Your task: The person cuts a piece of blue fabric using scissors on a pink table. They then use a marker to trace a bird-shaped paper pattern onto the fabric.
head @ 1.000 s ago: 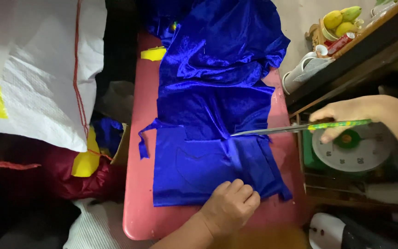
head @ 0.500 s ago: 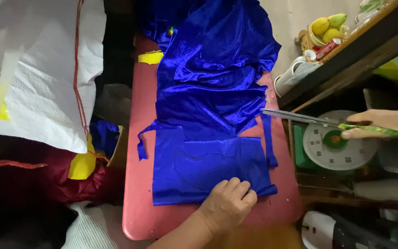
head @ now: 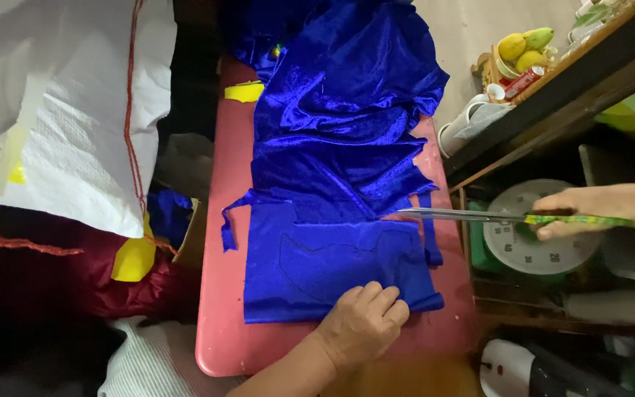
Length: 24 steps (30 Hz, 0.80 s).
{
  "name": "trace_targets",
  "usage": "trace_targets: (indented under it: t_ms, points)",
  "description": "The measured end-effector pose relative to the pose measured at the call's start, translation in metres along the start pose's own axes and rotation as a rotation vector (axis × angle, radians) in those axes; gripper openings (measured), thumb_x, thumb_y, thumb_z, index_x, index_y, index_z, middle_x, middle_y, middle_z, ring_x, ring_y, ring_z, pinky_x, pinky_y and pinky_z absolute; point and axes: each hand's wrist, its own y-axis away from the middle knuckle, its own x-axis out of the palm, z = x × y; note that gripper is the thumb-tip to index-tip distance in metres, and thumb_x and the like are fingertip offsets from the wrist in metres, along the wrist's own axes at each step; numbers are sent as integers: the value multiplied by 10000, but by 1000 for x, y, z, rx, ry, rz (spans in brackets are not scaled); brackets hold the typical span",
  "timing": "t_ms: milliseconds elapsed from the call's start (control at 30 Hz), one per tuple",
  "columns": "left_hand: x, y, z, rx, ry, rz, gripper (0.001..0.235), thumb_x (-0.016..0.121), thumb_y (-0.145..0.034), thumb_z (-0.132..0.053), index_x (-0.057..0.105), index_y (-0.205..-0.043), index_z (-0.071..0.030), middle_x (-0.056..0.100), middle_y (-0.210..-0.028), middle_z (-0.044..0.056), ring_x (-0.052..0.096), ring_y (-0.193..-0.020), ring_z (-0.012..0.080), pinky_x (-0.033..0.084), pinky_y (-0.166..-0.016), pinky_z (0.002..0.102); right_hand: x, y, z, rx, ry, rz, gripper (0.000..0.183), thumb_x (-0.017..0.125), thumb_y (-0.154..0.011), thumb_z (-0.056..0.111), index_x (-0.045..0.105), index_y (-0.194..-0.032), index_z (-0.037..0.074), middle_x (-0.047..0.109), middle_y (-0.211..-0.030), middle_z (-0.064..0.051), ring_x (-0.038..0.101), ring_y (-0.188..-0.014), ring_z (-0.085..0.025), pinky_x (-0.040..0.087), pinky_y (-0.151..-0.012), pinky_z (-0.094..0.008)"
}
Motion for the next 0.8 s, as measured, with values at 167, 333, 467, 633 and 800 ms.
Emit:
trace_targets:
  t_ms: [167, 333, 467, 633, 800]
  points:
    - [1, 0, -1, -7, -19, -21, 109, 614, -840, -87, 517, -821, -133, 572, -844, 56, 488, -689, 251, 408, -568, 374, -15, 6, 61, 85, -148, 103, 225, 782, -908, 278, 832, -1027, 92, 798, -891, -34, 700, -793, -136, 564, -706, -262]
    - [-4, -4, -2, -16, -19, -78, 131, 602, -859, -45, 518, -799, -127, 600, -853, 57, 484, -667, 241, 391, -547, 361, -23, -4, 94, -15, -38, 164, 213, 768, -907, 266, 840, -1069, 148, 807, -892, 22, 699, -841, -91, 568, -781, -232]
    - [-1, -1, -1, -24, -3, -25, 105, 613, -862, -89, 524, -830, -134, 584, -858, 55, 503, -696, 249, 406, -571, 372, -21, -17, 101, -41, 17, 165, 159, 762, -916, 283, 791, -1005, 154, 694, -812, 6, 610, -671, -117, 505, -592, -246]
    - [-4, -3, 1, -6, 33, -109, 140, 586, -837, 33, 539, -802, -94, 661, -888, 106, 504, -669, 246, 422, -554, 354, -23, -10, 94, -8, -59, 147, 203, 798, -895, 285, 836, -998, 115, 771, -851, -1, 676, -777, -110, 547, -718, -245]
    - [2, -1, 0, -5, -25, -79, 124, 593, -865, -62, 514, -805, -135, 549, -806, 49, 474, -664, 239, 388, -559, 360, -17, -12, 103, -37, 26, 101, 138, 794, -908, 246, 741, -886, 120, 675, -767, 5, 617, -672, -113, 504, -607, -260]
